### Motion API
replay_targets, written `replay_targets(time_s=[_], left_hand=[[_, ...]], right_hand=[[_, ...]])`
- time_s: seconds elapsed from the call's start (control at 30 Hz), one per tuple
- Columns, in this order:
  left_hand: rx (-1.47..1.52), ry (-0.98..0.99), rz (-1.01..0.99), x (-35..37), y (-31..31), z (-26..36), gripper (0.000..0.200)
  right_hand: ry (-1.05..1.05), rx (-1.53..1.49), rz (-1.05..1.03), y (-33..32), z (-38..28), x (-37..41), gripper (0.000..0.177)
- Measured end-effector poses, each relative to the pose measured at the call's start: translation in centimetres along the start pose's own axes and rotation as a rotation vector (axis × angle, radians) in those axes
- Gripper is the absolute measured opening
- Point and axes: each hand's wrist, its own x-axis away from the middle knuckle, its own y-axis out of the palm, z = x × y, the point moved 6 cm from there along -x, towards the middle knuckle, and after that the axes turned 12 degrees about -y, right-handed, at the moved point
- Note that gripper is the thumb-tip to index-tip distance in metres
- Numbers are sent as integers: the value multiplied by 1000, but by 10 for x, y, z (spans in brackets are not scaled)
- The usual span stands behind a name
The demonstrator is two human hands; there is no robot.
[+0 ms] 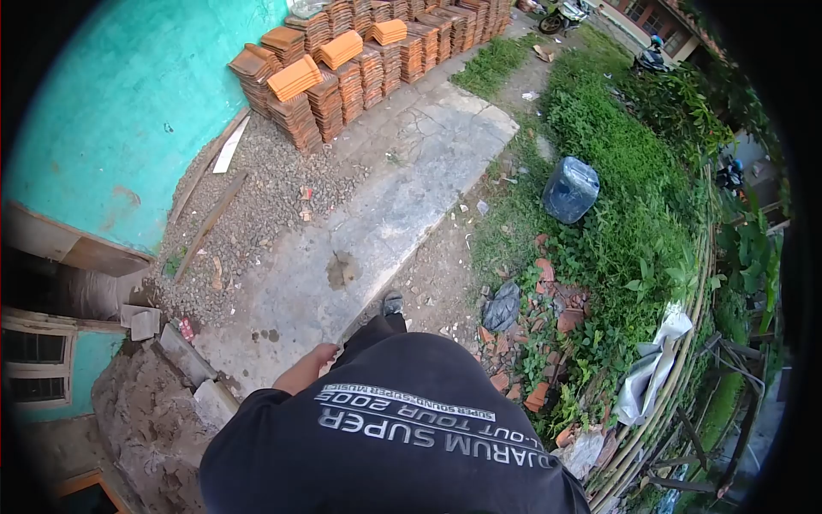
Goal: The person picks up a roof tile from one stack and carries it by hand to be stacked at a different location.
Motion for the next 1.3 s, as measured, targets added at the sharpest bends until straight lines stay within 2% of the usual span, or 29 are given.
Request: replay_targets(time_s=[0.13,0.2,0.27,0.43,0.5,0.57,0.63,0.7,0.73,0.8,0.87,0.9,0.97,1.0,1.07,1.1,1.13,1.2,1.23,1.3], left_hand=[[223,83,235,-25,-78,112,52],[144,170,256,-68,-111,144,58],[118,202,233,-58,-136,186,59],[55,190,232,-58,-168,241,55],[73,161,219,-64,-169,237,54],[2,205,249,-89,-163,227,49],[-44,130,192,-76,-151,222,46],[-147,-42,47,-83,-137,202,47],[-325,106,5,-99,-129,187,49],[-496,245,-30,-131,-126,157,52],[-986,545,-70,-132,-110,154,51],[-975,535,-65,-132,-113,158,51],[-905,366,-105,-135,-123,168,51],[-894,360,-102,-134,-126,179,51],[-845,215,-32,-138,-141,211,47],[-833,217,-30,-136,-141,234,47],[-638,192,22,-132,-147,259,44],[-438,160,68,-142,-155,305,42],[-474,250,121,-151,-157,334,40],[-600,310,248,-166,-161,401,40]], right_hand=[[7,-19,22,4,-33,-30,26],[-11,-15,36,6,-50,-42,27],[-63,-6,48,10,-69,-59,28],[-176,12,118,22,-143,-95,33],[-7,-67,140,28,-161,-94,38],[-49,-27,89,29,-103,-135,35],[-161,93,40,38,20,-219,33],[-72,36,25,25,-25,-199,33],[-30,8,20,20,-49,-194,32],[16,-24,7,11,-84,-197,31],[43,-34,-8,-6,-111,-213,31],[50,-35,-15,-13,-122,-223,30],[54,-35,-31,-32,-145,-251,30],[52,-30,-39,-42,-157,-266,29],[45,-20,-49,-67,-179,-299,29],[33,-14,-55,-81,-191,-315,28],[23,-6,-59,-95,-204,-331,28],[-6,9,-64,-122,-232,-363,28],[-26,17,-63,-136,-247,-380,27],[-135,107,-77,-161,-285,-411,27]])
